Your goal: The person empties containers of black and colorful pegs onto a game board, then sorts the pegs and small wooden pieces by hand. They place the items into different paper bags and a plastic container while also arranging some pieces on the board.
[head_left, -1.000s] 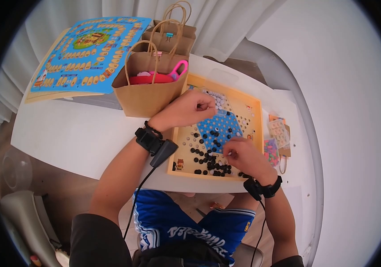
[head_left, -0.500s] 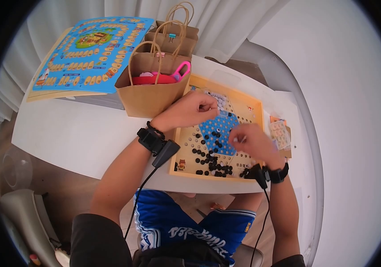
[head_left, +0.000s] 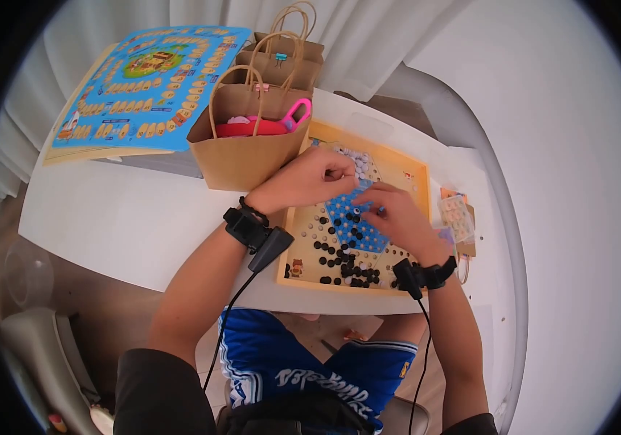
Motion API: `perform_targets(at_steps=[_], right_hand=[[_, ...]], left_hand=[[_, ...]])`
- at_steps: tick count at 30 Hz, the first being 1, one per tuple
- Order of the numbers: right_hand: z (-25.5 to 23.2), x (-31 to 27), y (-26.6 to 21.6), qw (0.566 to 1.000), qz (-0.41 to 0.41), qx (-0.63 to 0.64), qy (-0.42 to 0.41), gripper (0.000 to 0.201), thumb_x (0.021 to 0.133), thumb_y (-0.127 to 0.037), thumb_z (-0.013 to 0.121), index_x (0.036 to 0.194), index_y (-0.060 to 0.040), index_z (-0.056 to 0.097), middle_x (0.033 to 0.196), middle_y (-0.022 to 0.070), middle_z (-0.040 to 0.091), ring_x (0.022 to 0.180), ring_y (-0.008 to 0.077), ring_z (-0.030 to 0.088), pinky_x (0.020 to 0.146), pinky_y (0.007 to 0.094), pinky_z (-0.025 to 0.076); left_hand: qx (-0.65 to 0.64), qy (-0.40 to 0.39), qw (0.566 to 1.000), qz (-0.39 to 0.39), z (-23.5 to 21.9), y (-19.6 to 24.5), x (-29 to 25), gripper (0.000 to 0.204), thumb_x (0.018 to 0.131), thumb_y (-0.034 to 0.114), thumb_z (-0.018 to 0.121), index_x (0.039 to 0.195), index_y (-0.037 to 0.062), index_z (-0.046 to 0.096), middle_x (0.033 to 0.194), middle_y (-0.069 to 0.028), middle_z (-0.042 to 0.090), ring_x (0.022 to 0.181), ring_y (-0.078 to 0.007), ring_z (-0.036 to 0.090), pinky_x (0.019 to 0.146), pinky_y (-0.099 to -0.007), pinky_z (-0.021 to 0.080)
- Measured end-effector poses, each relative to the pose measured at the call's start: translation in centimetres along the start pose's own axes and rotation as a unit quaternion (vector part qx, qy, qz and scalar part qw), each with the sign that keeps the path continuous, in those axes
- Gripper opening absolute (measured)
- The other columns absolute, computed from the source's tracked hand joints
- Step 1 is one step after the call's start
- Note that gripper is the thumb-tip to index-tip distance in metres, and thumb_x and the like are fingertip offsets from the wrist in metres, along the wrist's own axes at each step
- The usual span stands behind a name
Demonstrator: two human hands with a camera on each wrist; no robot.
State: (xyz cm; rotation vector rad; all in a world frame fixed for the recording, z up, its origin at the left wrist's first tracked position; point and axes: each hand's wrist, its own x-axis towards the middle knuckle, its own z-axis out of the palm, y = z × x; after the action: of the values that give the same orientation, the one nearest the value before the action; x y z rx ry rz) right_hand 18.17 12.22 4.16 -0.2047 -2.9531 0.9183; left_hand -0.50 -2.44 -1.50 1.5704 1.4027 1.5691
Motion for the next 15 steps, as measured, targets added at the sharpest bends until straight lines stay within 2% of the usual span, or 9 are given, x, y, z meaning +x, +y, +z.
perform_targets(at_steps=[4, 10, 13, 15], right_hand=[[1.3, 0.0, 0.7, 1.000, -0.005, -0.019, -0.007, 0.017, 0.086, 0.003, 0.071, 0.103, -0.0011, 0.071, 0.102, 0.0131, 0.069, 0.084, 0.0241, 0.071, 0.075, 0.0351, 0.058], [0.9, -0.3, 0.4, 1.000, 0.003, -0.017, -0.011, 0.012, 0.087, 0.002, 0.072, 0.098, -0.0010, 0.070, 0.092, 0.0110, 0.069, 0.082, 0.0227, 0.071, 0.074, 0.0338, 0.058], [0.0, -1.0, -1.3, 0.999, 0.030, -0.008, -0.037, 0.011, 0.087, 0.001, 0.073, 0.098, -0.0015, 0.071, 0.087, 0.0089, 0.068, 0.078, 0.0217, 0.070, 0.072, 0.0327, 0.057], [-0.3, -1.7, -2.1, 0.993, -0.016, 0.025, -0.110, 0.013, 0.087, -0.001, 0.073, 0.100, -0.0025, 0.073, 0.085, 0.0088, 0.067, 0.074, 0.0217, 0.067, 0.070, 0.0328, 0.055]], left_hand=[[-0.027, 0.007, 1.000, 0.004, 0.2, -0.2, 0.1, 0.020, 0.097, 0.010, 0.066, 0.081, 0.0018, 0.058, 0.065, 0.0061, 0.040, 0.064, -0.0044, 0.033, 0.057, -0.0266, 0.029], [0.003, 0.000, 1.000, -0.001, -0.1, -0.2, 0.0, 0.020, 0.097, 0.010, 0.067, 0.081, 0.0017, 0.058, 0.066, 0.0061, 0.040, 0.064, -0.0046, 0.033, 0.058, -0.0263, 0.030], [-0.004, 0.005, 1.000, 0.009, 0.0, -0.1, 0.0, 0.020, 0.097, 0.010, 0.067, 0.080, 0.0016, 0.058, 0.065, 0.0060, 0.040, 0.064, -0.0047, 0.033, 0.058, -0.0264, 0.030], [-0.006, 0.005, 1.000, 0.002, -0.1, -0.1, -0.1, 0.020, 0.097, 0.009, 0.067, 0.080, 0.0015, 0.058, 0.065, 0.0061, 0.040, 0.064, -0.0047, 0.033, 0.058, -0.0265, 0.030]])
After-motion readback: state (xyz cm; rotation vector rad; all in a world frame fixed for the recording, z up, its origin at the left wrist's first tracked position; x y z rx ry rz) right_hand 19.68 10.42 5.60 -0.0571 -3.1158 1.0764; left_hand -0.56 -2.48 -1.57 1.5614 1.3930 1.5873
